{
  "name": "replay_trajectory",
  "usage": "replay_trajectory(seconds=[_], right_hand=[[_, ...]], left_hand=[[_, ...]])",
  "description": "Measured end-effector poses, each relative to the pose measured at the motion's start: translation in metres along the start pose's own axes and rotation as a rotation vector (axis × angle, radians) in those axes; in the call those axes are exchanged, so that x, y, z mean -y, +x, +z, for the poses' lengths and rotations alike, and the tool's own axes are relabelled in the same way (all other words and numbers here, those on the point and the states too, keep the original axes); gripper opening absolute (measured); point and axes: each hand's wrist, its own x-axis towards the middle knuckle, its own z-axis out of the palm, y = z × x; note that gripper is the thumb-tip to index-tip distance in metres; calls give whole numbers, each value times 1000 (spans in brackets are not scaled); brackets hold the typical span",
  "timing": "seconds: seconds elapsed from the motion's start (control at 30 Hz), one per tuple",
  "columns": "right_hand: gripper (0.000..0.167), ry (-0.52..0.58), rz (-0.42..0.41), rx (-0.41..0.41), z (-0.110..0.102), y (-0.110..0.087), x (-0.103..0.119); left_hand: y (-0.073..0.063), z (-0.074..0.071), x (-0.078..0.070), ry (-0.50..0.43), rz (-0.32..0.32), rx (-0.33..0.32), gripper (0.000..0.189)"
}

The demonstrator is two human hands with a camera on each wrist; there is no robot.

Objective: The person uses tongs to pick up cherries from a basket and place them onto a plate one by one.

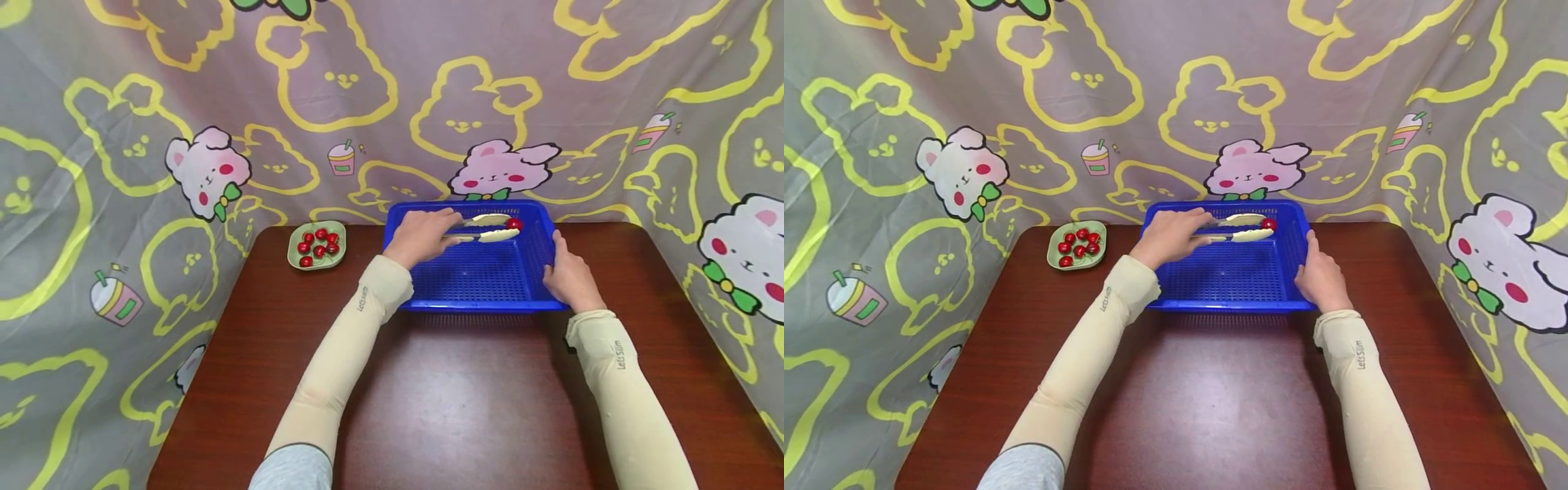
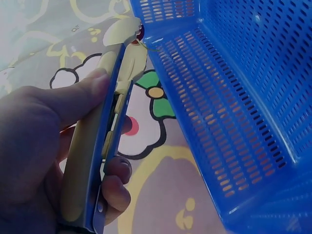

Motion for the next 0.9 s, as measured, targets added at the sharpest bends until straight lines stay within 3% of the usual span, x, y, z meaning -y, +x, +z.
replay_trajectory(seconds=[0.3,0.7,0.9], right_hand=[[78,2,7,6,-1,0,0],[77,8,2,5,1,-3,1],[76,6,6,4,-1,-2,2]], left_hand=[[-17,0,10,-12,20,-35,39],[-40,-4,2,-37,46,-69,41],[-56,-2,9,-39,63,-135,42]])
